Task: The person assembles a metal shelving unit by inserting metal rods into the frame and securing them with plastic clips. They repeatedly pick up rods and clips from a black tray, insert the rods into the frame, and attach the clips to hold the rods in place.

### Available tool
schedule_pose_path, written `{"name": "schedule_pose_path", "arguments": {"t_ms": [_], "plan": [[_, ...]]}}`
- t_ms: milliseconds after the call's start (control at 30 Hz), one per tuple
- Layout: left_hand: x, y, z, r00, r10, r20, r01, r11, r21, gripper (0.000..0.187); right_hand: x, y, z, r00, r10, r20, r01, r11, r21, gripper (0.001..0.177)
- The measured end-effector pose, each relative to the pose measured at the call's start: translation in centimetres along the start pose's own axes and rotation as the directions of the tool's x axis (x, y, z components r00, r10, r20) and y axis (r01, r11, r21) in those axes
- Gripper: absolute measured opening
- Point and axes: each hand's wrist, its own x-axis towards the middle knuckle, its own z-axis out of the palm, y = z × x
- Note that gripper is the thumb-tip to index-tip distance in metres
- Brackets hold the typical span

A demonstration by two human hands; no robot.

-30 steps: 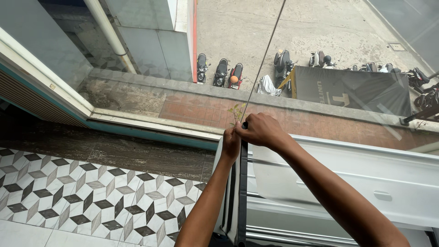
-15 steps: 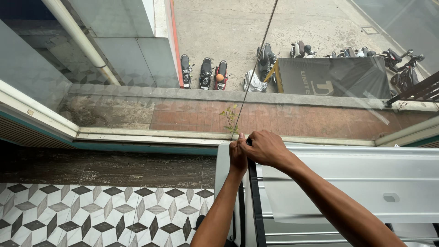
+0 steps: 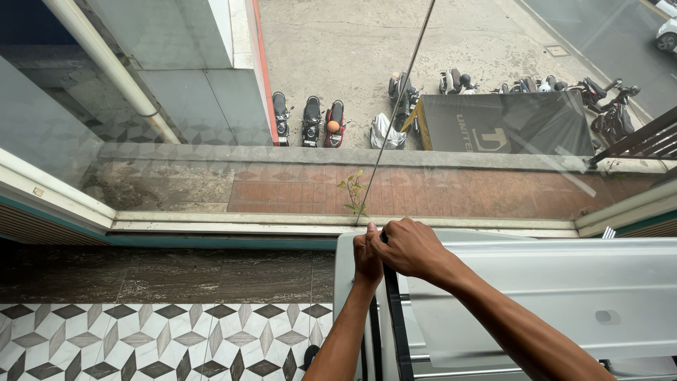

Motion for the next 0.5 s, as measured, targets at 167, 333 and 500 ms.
{"name": "schedule_pose_path", "arguments": {"t_ms": [167,333,500], "plan": [[-0.43,0.00,-0.16,0.999,0.018,0.030,-0.017,0.998,-0.055,0.068,-0.04,0.27,0.37,1.000,-0.011,0.026,0.011,1.000,0.012,0.074],[-0.36,-0.19,0.00,0.999,0.027,0.038,-0.024,0.997,-0.078,0.069,0.15,0.68,0.62,0.999,-0.038,0.007,0.038,0.999,-0.012,0.072],[-0.25,0.35,-0.07,0.997,0.045,0.064,-0.042,0.998,-0.054,0.068,0.04,0.48,0.26,0.999,-0.035,0.025,0.034,0.999,0.018,0.075]]}}
